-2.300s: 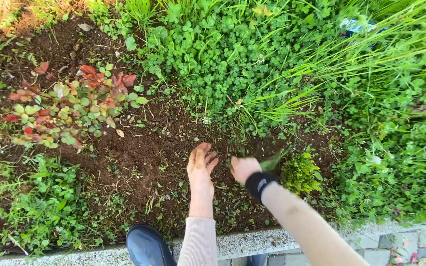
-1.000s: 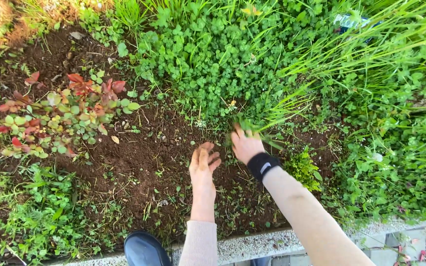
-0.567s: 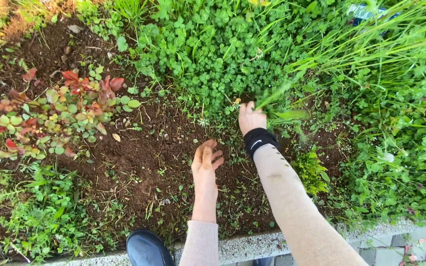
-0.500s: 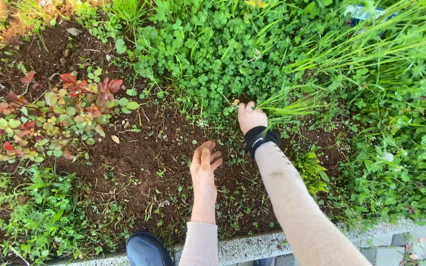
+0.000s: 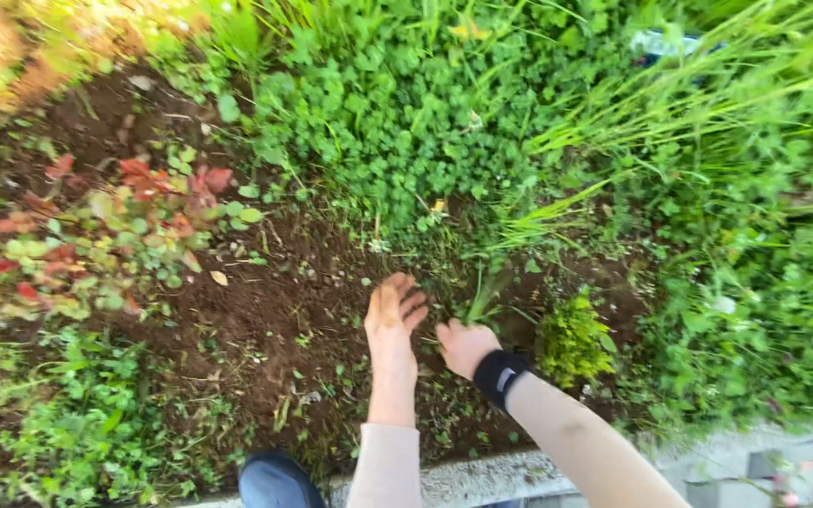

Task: The person pulls weeds by hand from a garden bed along a paved walkway, gathering them into a bundle and moving along the bed to continue removing unwanted plants.

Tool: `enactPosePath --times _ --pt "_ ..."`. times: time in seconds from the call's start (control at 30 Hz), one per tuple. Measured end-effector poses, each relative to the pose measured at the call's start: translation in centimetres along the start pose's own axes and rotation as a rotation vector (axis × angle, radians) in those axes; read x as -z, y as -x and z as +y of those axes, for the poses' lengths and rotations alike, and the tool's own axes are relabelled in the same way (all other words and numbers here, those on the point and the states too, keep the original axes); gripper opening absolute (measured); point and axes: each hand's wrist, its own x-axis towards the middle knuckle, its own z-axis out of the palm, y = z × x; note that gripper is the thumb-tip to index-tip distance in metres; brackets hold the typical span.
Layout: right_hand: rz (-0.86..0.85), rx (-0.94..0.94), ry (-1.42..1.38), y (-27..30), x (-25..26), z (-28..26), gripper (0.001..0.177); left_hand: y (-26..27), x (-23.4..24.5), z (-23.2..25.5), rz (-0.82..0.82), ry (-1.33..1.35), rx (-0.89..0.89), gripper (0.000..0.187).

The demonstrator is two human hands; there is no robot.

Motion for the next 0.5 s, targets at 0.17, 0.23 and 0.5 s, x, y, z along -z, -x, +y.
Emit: enactPosePath --times 0.17,0.23,0.5 --pt "0.092 -0.086 0.228 -2.3 9.3 2.7 0.031 1.1 0.5 1.0 -0.01 -0.087 -0.009 0.049" --pt "0.072 -0.127 0.317 -5.1 12.3 4.9 0.031 1.2 0.6 0.7 -0.019 -0.093 -0.038 0.049" --pt "0.163 -0.482 0.267 -11.1 9.8 11.3 0.081 0.8 -0.6 0.6 -0.076 -0.122 -0.007 0.052"
